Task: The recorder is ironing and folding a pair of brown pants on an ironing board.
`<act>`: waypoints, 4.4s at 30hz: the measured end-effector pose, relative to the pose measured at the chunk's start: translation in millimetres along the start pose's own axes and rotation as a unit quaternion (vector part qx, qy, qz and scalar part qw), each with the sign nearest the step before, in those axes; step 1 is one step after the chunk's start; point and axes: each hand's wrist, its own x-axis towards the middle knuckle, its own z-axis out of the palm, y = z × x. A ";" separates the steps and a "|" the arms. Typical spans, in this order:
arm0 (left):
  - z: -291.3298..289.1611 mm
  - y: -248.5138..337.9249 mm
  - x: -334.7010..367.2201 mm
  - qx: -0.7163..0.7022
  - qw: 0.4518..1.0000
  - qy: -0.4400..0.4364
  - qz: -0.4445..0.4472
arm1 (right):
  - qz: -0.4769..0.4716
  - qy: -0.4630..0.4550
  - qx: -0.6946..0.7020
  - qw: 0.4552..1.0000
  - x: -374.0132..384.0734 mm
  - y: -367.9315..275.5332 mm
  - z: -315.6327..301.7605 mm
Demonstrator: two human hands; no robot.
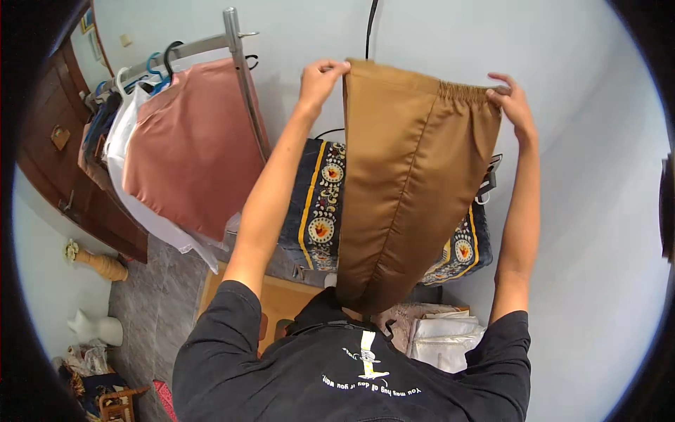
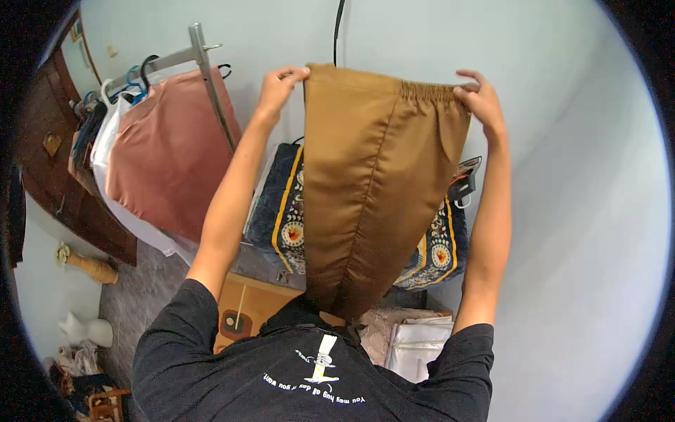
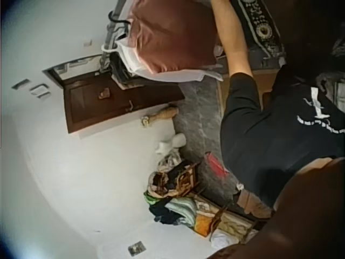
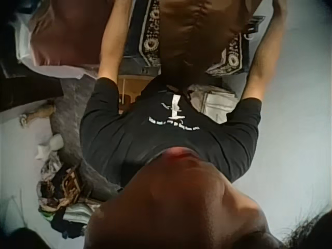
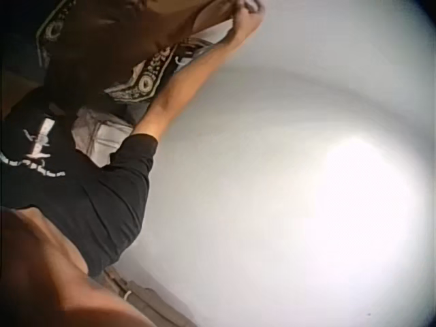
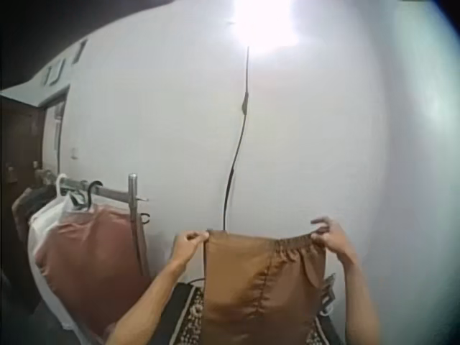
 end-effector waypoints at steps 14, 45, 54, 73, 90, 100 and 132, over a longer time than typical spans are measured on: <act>71.4 -309.1 -103.5 0.283 0.949 0.002 -0.136 | 0.032 -0.032 -0.271 0.962 -50.9 258.4 253.4; 104.4 -204.3 -127.6 0.274 0.961 -0.023 -0.007 | -0.241 -0.482 -0.058 0.841 123.0 153.1 257.0; 104.3 -266.9 -144.7 0.206 0.970 0.029 -0.124 | -0.180 -0.220 -0.143 0.948 77.8 202.9 295.4; 147.1 -356.5 -41.8 0.362 0.884 -0.148 -0.256 | -0.051 -0.385 -0.009 0.921 11.6 143.0 152.6; 131.5 -339.0 -22.9 -0.033 0.935 -0.206 -0.288 | -0.183 -0.175 -0.083 0.964 47.0 178.8 253.3; 122.3 -286.6 -46.2 0.045 0.987 -0.146 -0.051 | -0.231 -0.046 -0.134 0.962 51.4 171.5 293.2; 39.9 18.4 -113.0 -0.005 1.000 0.025 -0.003 | -0.066 0.135 0.102 0.983 -86.0 20.9 46.2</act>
